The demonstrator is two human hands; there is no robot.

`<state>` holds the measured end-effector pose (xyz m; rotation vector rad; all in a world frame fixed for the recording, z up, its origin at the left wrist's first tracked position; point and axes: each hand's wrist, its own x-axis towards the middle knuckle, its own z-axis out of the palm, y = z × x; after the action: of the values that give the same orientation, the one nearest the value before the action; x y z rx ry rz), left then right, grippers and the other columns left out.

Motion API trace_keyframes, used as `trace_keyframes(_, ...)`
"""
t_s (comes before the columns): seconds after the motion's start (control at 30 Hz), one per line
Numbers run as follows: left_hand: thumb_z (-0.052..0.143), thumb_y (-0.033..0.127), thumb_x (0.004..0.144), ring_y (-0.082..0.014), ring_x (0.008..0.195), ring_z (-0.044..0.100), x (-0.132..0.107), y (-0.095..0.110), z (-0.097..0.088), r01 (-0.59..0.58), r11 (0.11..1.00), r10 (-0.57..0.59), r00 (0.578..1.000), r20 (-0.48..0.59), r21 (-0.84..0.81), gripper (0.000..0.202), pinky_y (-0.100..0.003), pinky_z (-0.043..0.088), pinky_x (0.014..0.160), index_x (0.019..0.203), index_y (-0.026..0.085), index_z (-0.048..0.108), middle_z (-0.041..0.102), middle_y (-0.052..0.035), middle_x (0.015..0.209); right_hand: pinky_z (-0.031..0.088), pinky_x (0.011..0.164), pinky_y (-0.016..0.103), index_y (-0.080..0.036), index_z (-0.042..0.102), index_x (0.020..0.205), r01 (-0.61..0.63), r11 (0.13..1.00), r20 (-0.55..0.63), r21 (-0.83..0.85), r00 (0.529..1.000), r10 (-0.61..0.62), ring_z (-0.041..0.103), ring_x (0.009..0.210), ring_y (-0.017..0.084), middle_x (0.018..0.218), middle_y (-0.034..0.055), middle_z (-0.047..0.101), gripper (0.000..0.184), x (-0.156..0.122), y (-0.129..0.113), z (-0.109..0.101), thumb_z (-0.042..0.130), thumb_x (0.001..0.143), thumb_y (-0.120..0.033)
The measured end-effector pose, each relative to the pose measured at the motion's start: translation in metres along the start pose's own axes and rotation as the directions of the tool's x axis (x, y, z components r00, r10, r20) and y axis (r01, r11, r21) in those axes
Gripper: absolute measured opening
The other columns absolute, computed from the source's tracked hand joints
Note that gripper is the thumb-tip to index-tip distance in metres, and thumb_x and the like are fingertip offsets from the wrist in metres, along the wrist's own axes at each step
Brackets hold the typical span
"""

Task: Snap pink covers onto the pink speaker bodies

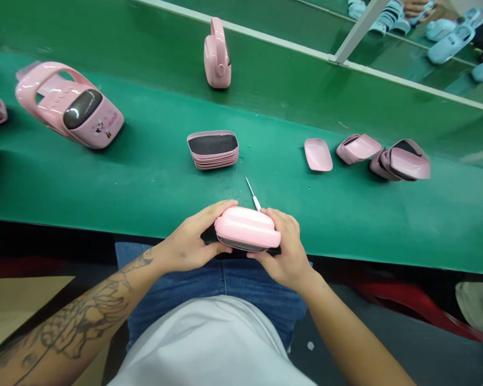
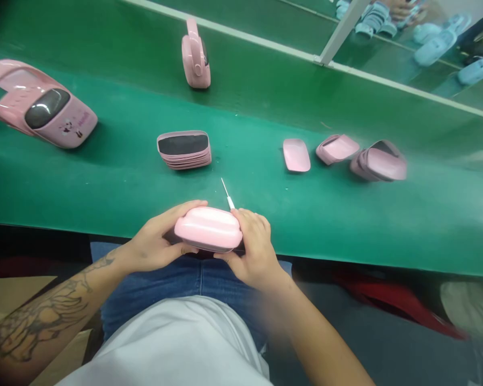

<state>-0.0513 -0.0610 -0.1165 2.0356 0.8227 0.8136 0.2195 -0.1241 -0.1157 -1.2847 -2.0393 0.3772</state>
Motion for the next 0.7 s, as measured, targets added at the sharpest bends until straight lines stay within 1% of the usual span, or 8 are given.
trace_keyframes(0.1,0.085,0.025,0.088,-0.0350,0.147,0.059,-0.006,0.007,0.007,-0.104,0.991,0.094,0.988,-0.123,-0.080,0.093,-0.046,0.048,0.126,0.168,0.021,0.038,0.055,-0.0195,0.163,0.052,0.112,0.062,-0.019,0.026,0.170,0.059,0.996,-0.065,0.067,0.996,-0.055,0.056,0.140,0.039,0.153,0.0231,0.056,0.089,0.000,-0.009,0.005,0.071,0.099,-0.048)
trace_keyframes(0.23,0.081,0.026,0.090,-0.0365,0.147,0.057,-0.008,0.022,0.016,-0.177,0.974,0.140,0.960,-0.241,-0.139,0.095,-0.049,0.048,0.124,0.171,0.018,0.032,0.050,-0.0218,0.164,0.051,0.115,0.065,-0.016,0.021,0.172,0.123,0.979,-0.183,0.162,0.979,-0.092,0.051,0.144,0.041,0.160,0.0244,0.043,0.086,0.010,-0.020,0.018,0.058,0.104,-0.054)
trace_keyframes(0.4,0.080,0.039,0.090,-0.0383,0.142,0.057,-0.002,0.030,0.020,-0.210,0.978,0.200,0.904,-0.379,0.013,0.090,-0.053,0.049,0.121,0.165,0.012,0.038,0.049,-0.0249,0.160,0.054,0.110,0.066,-0.020,0.026,0.170,0.135,0.962,-0.336,0.236,0.941,-0.050,0.055,0.138,0.041,0.160,0.0221,0.043,0.085,0.023,-0.027,0.038,0.052,0.103,-0.065)
trace_keyframes(0.47,0.083,0.043,0.087,-0.0387,0.140,0.057,-0.001,0.028,0.018,-0.244,0.968,0.247,0.888,-0.388,0.057,0.095,-0.054,0.048,0.121,0.165,0.012,0.038,0.051,-0.0248,0.157,0.055,0.110,0.064,-0.021,0.025,0.171,0.138,0.959,-0.352,0.249,0.935,-0.044,0.056,0.136,0.039,0.159,0.0211,0.045,0.085,0.024,-0.028,0.039,0.053,0.102,-0.064)
trace_keyframes(0.53,0.086,0.047,0.085,-0.0386,0.139,0.058,-0.001,0.025,0.016,-0.264,0.964,0.261,0.889,-0.377,0.045,0.097,-0.054,0.048,0.121,0.164,0.014,0.041,0.054,-0.0236,0.154,0.055,0.110,0.063,-0.021,0.021,0.172,0.147,0.952,-0.342,0.269,0.938,-0.048,0.056,0.137,0.039,0.161,0.0209,0.044,0.089,0.024,-0.031,0.037,0.056,0.102,-0.063)
trace_keyframes(0.6,0.085,0.049,0.086,-0.0363,0.135,0.061,-0.002,0.024,0.019,-0.265,0.963,0.229,0.889,-0.397,-0.038,0.095,-0.051,0.050,0.119,0.165,0.017,0.042,0.057,-0.0211,0.150,0.054,0.111,0.062,-0.022,0.021,0.173,0.133,0.945,-0.307,0.297,0.951,-0.037,0.055,0.140,0.039,0.162,0.0198,0.044,0.089,0.023,-0.037,0.034,0.058,0.101,-0.060)
trace_keyframes(0.67,0.077,0.055,0.092,-0.0332,0.129,0.065,-0.002,0.026,0.028,-0.234,0.951,0.123,0.887,-0.446,-0.204,0.090,-0.048,0.055,0.112,0.167,0.022,0.039,0.060,-0.0186,0.146,0.054,0.111,0.062,-0.025,0.035,0.168,0.084,0.928,-0.324,0.364,0.945,0.042,0.058,0.137,0.038,0.156,0.0175,0.053,0.075,0.026,-0.046,0.035,0.051,0.104,-0.061)
trace_keyframes(0.7,0.071,0.061,0.096,-0.0322,0.126,0.067,0.000,0.028,0.034,-0.203,0.930,0.034,0.877,-0.480,-0.306,0.087,-0.047,0.056,0.109,0.168,0.024,0.038,0.062,-0.0178,0.143,0.055,0.109,0.061,-0.025,0.043,0.163,0.047,0.907,-0.363,0.418,0.924,0.119,0.062,0.133,0.037,0.149,0.0161,0.059,0.068,0.029,-0.050,0.036,0.043,0.106,-0.062)
